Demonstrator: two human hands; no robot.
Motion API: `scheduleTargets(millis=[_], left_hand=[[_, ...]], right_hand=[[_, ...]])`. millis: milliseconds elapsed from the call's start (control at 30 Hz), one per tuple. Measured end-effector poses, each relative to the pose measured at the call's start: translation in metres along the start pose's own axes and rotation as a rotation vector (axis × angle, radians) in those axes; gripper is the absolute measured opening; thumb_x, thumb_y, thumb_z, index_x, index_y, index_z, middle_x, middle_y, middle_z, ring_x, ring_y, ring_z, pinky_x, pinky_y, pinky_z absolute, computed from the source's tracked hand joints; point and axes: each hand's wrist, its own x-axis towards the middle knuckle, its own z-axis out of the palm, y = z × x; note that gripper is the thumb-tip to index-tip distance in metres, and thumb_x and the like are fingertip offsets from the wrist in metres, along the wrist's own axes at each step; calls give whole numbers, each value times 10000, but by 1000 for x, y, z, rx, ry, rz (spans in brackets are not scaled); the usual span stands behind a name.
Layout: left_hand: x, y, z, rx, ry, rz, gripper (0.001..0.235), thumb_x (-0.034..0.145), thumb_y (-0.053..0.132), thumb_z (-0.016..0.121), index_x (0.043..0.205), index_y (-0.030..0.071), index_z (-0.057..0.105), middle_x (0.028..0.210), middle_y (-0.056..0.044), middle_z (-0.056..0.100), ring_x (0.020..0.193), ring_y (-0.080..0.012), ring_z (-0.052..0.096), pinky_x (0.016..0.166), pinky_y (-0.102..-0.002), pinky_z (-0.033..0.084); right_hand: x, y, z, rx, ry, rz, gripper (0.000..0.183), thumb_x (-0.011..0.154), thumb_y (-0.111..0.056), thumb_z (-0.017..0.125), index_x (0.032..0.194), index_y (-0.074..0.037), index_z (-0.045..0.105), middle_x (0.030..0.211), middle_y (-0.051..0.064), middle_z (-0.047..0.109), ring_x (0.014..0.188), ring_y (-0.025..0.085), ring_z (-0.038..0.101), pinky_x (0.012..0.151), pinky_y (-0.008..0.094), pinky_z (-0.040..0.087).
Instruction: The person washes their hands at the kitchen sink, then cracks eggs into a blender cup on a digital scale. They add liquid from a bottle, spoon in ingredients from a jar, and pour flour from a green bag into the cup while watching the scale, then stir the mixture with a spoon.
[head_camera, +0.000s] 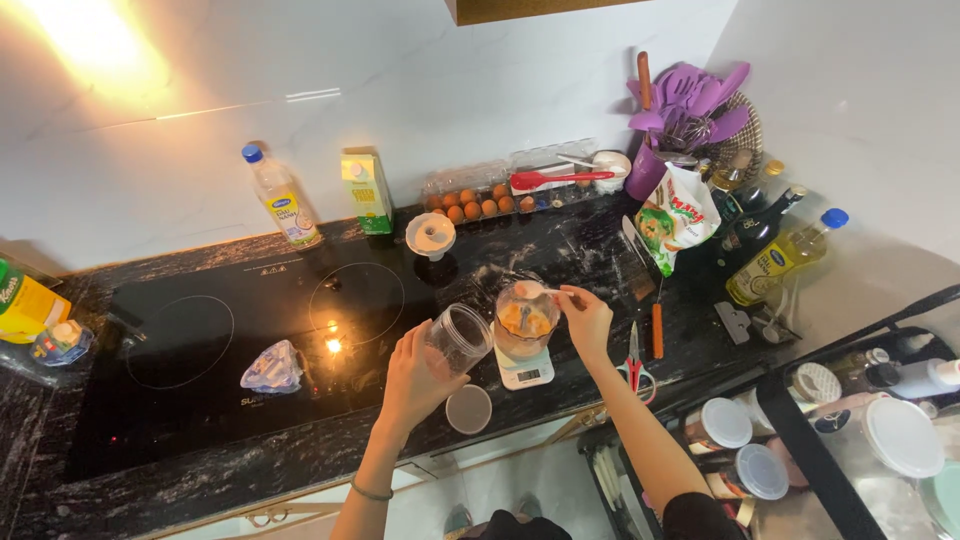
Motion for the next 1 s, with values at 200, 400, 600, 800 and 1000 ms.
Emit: scheduleTargets(millis=[200, 400, 600, 800, 1000], left_hand=[[-2, 1, -2, 2, -44, -26, 1054, 563, 287, 958, 1434, 8, 434, 1418, -203, 503, 1313, -369, 482, 1077, -475, 411], [0, 1, 1, -2, -41, -17, 1050, 562, 278, 951, 1434, 12, 431, 1421, -201, 504, 1314, -371, 487, 1088, -474, 406], [9, -5, 7, 10, -51, 1, 1046, 565, 280, 949, 1435, 17, 432, 1419, -203, 507, 1312, -375, 487, 1096, -473, 406], [20, -7, 10, 13, -51, 32, 1064, 556, 274, 958, 1437, 4, 426, 1416, -213, 500, 1317, -384, 474, 1092, -481, 398], [29, -4, 7, 24, -51, 11, 1040, 569, 282, 949, 1437, 18, 440, 1420, -187, 518, 1315, -367, 489, 1095, -467, 413]], right_hand=[[5, 15, -14, 69, 12, 12, 251, 959, -110, 699, 1152, 47, 736, 953, 119, 790, 874, 160, 774, 797, 288, 627], [-6, 15, -35, -29, 54, 9, 247, 971, -108, 699, 1162, 44, 737, 958, 125, 792, 887, 175, 772, 808, 301, 606], [-27, 3, -48, -76, 31, 15, 246, 957, -113, 710, 1160, 19, 750, 964, 117, 798, 904, 161, 774, 793, 292, 602], [-38, -3, -50, -109, 55, -33, 246, 963, -110, 700, 1172, 14, 742, 977, 105, 801, 909, 134, 767, 797, 268, 594], [-49, -3, -41, 32, 13, 41, 247, 967, -104, 700, 1176, 23, 733, 970, 106, 802, 897, 115, 746, 803, 251, 573]])
